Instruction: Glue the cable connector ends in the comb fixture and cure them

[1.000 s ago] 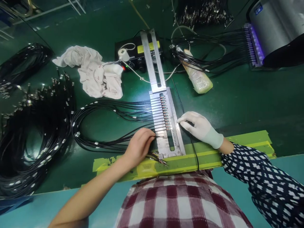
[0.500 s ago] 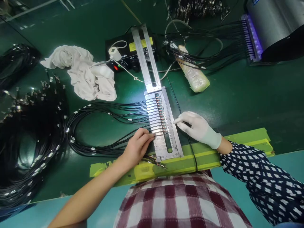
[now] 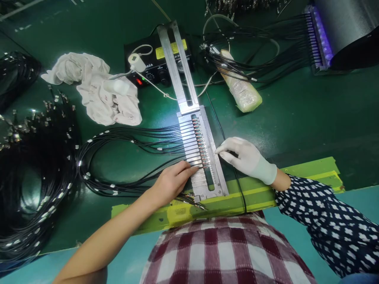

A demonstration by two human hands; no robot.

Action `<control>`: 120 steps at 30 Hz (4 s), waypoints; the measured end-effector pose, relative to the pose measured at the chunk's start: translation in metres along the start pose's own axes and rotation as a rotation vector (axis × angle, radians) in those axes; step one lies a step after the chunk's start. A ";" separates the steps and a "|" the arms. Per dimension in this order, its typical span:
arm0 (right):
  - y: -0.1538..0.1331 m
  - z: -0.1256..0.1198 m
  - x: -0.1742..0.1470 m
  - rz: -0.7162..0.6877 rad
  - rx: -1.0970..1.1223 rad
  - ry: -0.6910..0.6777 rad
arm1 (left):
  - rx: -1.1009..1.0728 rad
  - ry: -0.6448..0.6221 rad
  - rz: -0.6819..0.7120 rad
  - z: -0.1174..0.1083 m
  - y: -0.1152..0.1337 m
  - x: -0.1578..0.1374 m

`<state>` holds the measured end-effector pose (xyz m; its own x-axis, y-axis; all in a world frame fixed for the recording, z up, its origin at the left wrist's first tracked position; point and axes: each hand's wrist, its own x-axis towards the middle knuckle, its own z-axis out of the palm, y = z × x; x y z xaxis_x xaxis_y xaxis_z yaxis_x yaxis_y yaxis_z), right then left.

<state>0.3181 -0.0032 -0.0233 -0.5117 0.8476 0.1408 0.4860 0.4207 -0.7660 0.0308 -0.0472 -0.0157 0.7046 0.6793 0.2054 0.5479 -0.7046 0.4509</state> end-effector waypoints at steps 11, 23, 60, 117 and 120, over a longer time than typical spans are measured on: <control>-0.001 -0.002 0.001 0.012 0.002 -0.015 | 0.236 0.106 -0.033 0.011 0.010 -0.007; -0.003 0.001 -0.006 -0.033 -0.020 0.004 | -0.139 -0.133 -0.255 -0.019 0.018 -0.031; -0.004 0.001 -0.005 -0.004 0.005 0.010 | 0.030 0.279 -0.147 0.019 0.021 -0.005; -0.001 0.003 -0.004 -0.006 -0.014 0.018 | -0.147 -0.078 -0.239 -0.026 0.018 -0.058; -0.001 0.003 -0.004 -0.004 -0.011 0.015 | -0.229 -0.137 -0.249 -0.031 0.019 -0.057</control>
<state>0.3173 -0.0082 -0.0247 -0.5030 0.8505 0.1537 0.4919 0.4279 -0.7582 -0.0129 -0.0926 0.0081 0.6249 0.7793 -0.0464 0.6060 -0.4468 0.6581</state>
